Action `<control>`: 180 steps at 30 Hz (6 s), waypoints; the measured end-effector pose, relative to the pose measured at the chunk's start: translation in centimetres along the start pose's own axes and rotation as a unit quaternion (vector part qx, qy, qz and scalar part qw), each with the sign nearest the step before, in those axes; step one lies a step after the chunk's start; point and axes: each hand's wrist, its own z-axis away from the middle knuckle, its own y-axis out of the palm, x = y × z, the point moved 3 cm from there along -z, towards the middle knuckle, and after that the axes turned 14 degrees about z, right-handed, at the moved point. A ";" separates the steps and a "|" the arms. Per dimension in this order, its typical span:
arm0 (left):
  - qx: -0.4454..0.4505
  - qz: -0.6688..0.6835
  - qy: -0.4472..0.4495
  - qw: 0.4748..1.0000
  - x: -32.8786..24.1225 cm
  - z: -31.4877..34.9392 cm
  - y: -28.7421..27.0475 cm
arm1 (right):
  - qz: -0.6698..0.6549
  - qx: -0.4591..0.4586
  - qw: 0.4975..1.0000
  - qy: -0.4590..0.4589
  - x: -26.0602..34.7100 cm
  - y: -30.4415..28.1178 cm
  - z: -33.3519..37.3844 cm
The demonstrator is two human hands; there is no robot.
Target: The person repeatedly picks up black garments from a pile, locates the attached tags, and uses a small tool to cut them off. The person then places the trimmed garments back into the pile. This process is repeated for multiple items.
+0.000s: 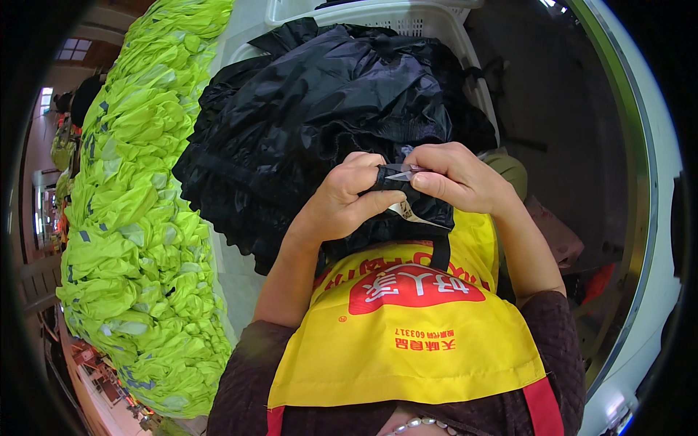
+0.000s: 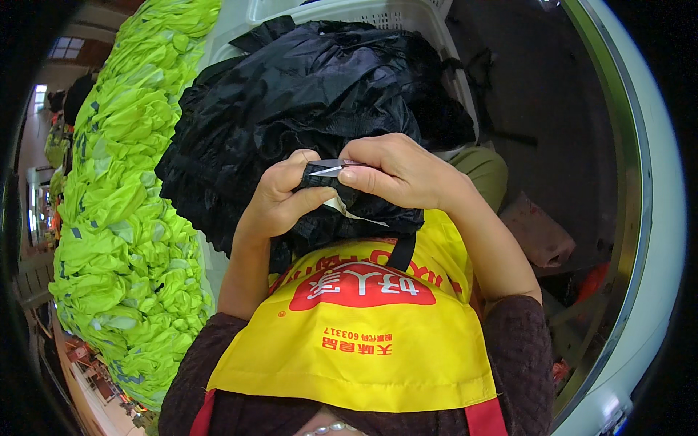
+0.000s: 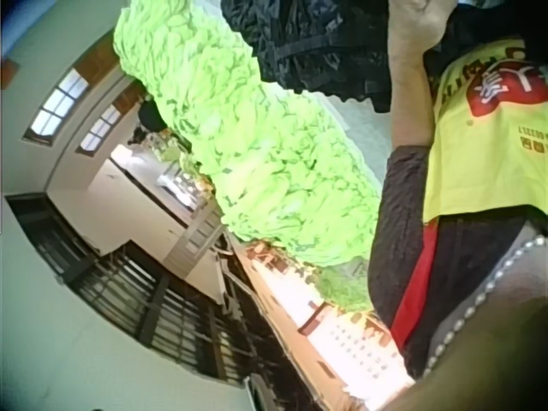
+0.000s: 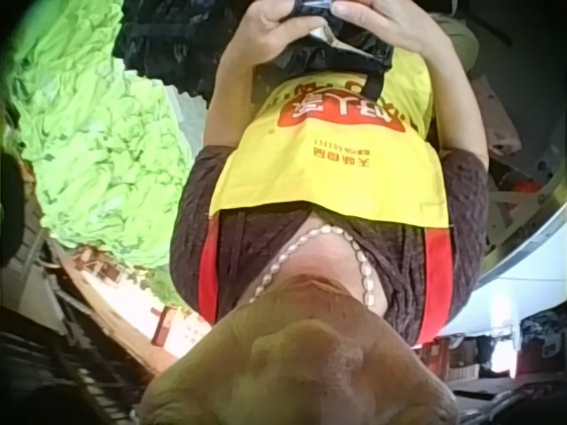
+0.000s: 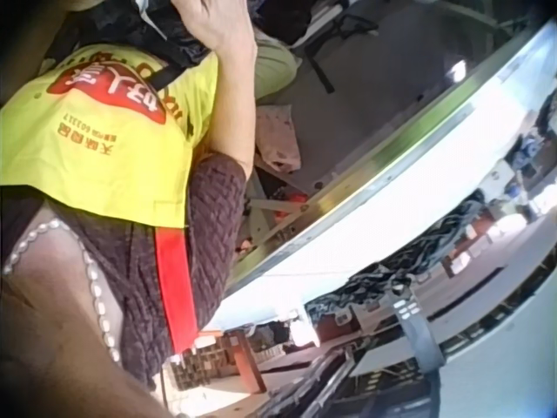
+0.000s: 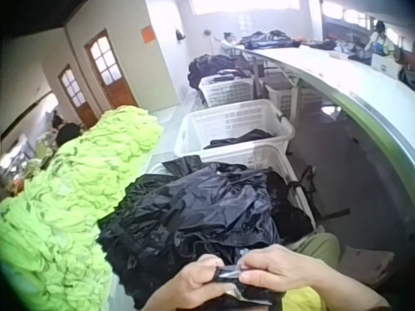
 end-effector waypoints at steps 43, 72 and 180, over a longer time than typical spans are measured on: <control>-0.152 0.153 -0.035 0.976 0.6 1.2 0.1 | 0.019 -0.090 0.991 0.094 0.3 0.1 1.4; -0.099 0.019 -0.048 0.994 0.6 0.9 0.2 | 0.031 -0.093 0.994 0.037 0.8 -0.1 0.4; -0.199 -0.006 -0.141 0.970 -0.7 4.4 -5.7 | 0.218 -0.177 0.953 -0.112 3.5 -0.5 -8.3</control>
